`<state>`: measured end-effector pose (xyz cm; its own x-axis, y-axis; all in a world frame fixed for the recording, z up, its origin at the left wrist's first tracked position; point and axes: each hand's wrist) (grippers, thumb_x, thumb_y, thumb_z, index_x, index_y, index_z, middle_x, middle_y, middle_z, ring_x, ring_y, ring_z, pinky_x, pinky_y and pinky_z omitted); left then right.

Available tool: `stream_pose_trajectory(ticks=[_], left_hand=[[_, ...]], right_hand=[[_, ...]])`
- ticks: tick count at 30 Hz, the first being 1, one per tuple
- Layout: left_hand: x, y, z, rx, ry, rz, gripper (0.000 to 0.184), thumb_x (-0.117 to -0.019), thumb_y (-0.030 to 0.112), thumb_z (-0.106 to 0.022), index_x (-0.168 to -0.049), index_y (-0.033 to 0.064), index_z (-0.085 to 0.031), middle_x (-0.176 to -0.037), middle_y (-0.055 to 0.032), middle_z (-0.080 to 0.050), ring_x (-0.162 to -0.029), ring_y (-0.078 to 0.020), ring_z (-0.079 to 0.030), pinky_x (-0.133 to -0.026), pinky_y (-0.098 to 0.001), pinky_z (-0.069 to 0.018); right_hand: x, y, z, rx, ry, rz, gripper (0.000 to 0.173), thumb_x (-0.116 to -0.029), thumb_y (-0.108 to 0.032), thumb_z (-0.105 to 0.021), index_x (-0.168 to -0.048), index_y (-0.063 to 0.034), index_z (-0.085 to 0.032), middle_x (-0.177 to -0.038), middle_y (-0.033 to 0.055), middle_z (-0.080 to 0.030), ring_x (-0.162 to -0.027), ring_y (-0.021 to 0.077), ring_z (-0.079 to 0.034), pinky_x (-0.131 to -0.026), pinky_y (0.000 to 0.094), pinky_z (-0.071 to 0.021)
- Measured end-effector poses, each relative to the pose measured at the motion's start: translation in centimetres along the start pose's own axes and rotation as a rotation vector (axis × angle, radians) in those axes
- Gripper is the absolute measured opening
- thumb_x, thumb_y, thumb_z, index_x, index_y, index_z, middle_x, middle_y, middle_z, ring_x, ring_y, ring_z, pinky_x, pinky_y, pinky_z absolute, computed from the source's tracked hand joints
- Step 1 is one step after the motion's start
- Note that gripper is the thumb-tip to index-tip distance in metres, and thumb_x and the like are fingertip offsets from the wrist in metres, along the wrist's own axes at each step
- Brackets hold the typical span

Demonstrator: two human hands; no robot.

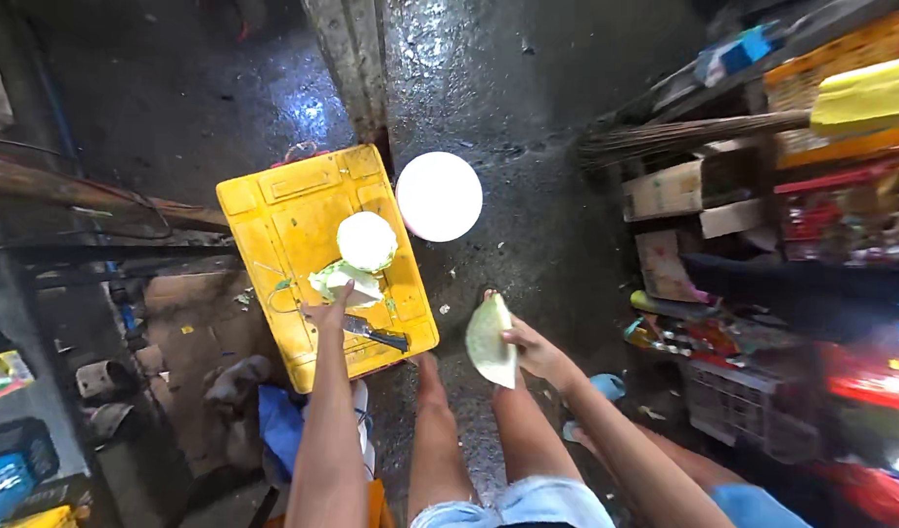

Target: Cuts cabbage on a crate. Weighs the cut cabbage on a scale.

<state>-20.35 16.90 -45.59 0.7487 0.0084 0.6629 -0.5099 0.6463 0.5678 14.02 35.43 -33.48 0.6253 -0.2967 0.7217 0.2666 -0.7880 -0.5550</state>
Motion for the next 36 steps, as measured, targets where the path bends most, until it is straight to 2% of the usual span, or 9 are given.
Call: stream_pose_trajectory(ticks=[4,8,13,18,21,26,29,33,36], left_hand=[[-5.3,-1.1,-0.9,0.098,-0.082,0.002,0.111,-0.0716,0.031,-0.094,-0.154,-0.0027,-0.026,-0.148,-0.026,-0.048,-0.133,-0.0362,-0.052,-0.108,-0.0523,-0.0479],[-6.8,-0.9,-1.1,0.18,-0.245,-0.043,0.094,-0.0754,0.02,-0.09,-0.15,0.0009,-0.036,-0.138,-0.0194,-0.057,-0.124,-0.0278,-0.061,-0.103,-0.0472,-0.0534],[-5.4,0.5,0.2,-0.169,-0.282,-0.149,0.082,-0.0736,0.037,-0.09,-0.14,0.0045,-0.055,-0.137,-0.0222,-0.058,-0.126,-0.0347,-0.058,-0.103,-0.0563,-0.0506],[-4.9,2.4,1.4,-0.495,-0.364,-0.331,0.098,-0.0766,0.037,-0.09,-0.156,0.0168,-0.037,-0.14,-0.0274,-0.055,-0.125,-0.0454,-0.058,-0.1,-0.0666,-0.0477],[-5.4,2.8,0.7,-0.788,-0.435,-0.342,0.111,-0.0612,0.046,-0.098,-0.151,0.0114,-0.042,-0.15,-0.033,-0.039,-0.128,-0.0526,-0.051,-0.098,-0.0714,-0.0465],[-4.5,1.5,0.5,-0.844,-0.411,-0.382,0.118,-0.0552,0.04,-0.101,-0.148,0.0086,-0.035,-0.121,-0.0312,-0.063,-0.108,-0.0515,-0.064,-0.088,-0.0718,-0.0511],[-3.6,0.8,0.8,-0.83,-0.398,-0.459,0.132,-0.0584,0.042,-0.1,-0.16,0.0192,-0.019,-0.134,-0.028,-0.059,-0.114,-0.0496,-0.063,-0.091,-0.0708,-0.0508],[-3.4,0.0,0.3,-0.925,-0.434,-0.529,0.105,-0.0639,0.044,-0.097,-0.149,0.0084,-0.045,-0.144,-0.0266,-0.05,-0.119,-0.0476,-0.06,-0.092,-0.0691,-0.0516],[-2.6,-0.9,0.0,-0.893,-0.438,-0.523,0.098,-0.0663,0.036,-0.096,-0.148,0.0113,-0.046,-0.141,-0.0236,-0.055,-0.12,-0.0455,-0.061,-0.094,-0.0691,-0.0512]], right_hand=[[3.7,1.2,6.5,0.095,0.189,-0.048,0.099,-0.0678,-0.037,-0.085,-0.149,-0.0073,-0.037,-0.116,0.0066,-0.071,-0.1,0.0171,-0.072,-0.086,0.0394,-0.0626],[6.7,3.6,9.1,0.003,0.299,-0.138,0.103,-0.0671,-0.048,-0.085,-0.15,-0.0121,-0.035,-0.116,0.0046,-0.07,-0.101,0.0158,-0.071,-0.086,0.0387,-0.0623],[7.1,5.4,7.6,-0.1,0.302,-0.171,0.096,-0.0671,-0.047,-0.086,-0.145,-0.0099,-0.042,-0.113,0.0076,-0.072,-0.099,0.0176,-0.072,-0.087,0.0401,-0.062],[6.5,5.6,5.5,-0.145,0.241,-0.142,0.094,-0.0706,-0.041,-0.084,-0.148,-0.0105,-0.04,-0.117,0.0085,-0.07,-0.104,0.0179,-0.071,-0.09,0.0398,-0.0608],[6.8,5.5,5.0,-0.14,0.251,-0.12,0.098,-0.0679,-0.043,-0.086,-0.147,-0.0099,-0.04,-0.117,0.0086,-0.071,-0.104,0.0183,-0.071,-0.09,0.0397,-0.061],[7.8,5.9,4.6,-0.12,0.323,-0.129,0.094,-0.0668,-0.042,-0.084,-0.145,-0.0104,-0.042,-0.114,0.0069,-0.072,-0.1,0.0162,-0.072,-0.087,0.0379,-0.0617],[8.1,7.0,4.5,-0.12,0.361,-0.151,0.092,-0.0666,-0.041,-0.083,-0.143,-0.0106,-0.043,-0.111,0.0067,-0.072,-0.097,0.0163,-0.073,-0.085,0.0381,-0.0621],[8.8,8.7,4.0,-0.108,0.363,-0.18,0.088,-0.0689,-0.041,-0.081,-0.143,-0.0106,-0.043,-0.111,0.0068,-0.072,-0.097,0.0167,-0.072,-0.085,0.0386,-0.062],[9.4,10.0,3.2,-0.118,0.386,-0.197,0.089,-0.068,-0.044,-0.081,-0.143,-0.0115,-0.045,-0.11,0.0072,-0.072,-0.097,0.0173,-0.072,-0.084,0.0395,-0.0619]])
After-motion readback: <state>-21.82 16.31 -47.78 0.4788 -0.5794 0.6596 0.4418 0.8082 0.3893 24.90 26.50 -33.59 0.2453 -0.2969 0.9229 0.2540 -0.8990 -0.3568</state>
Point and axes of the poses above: each hand's wrist, its own x-axis away from the middle knuckle, its own z-axis out of the back of the hand, y = z × x
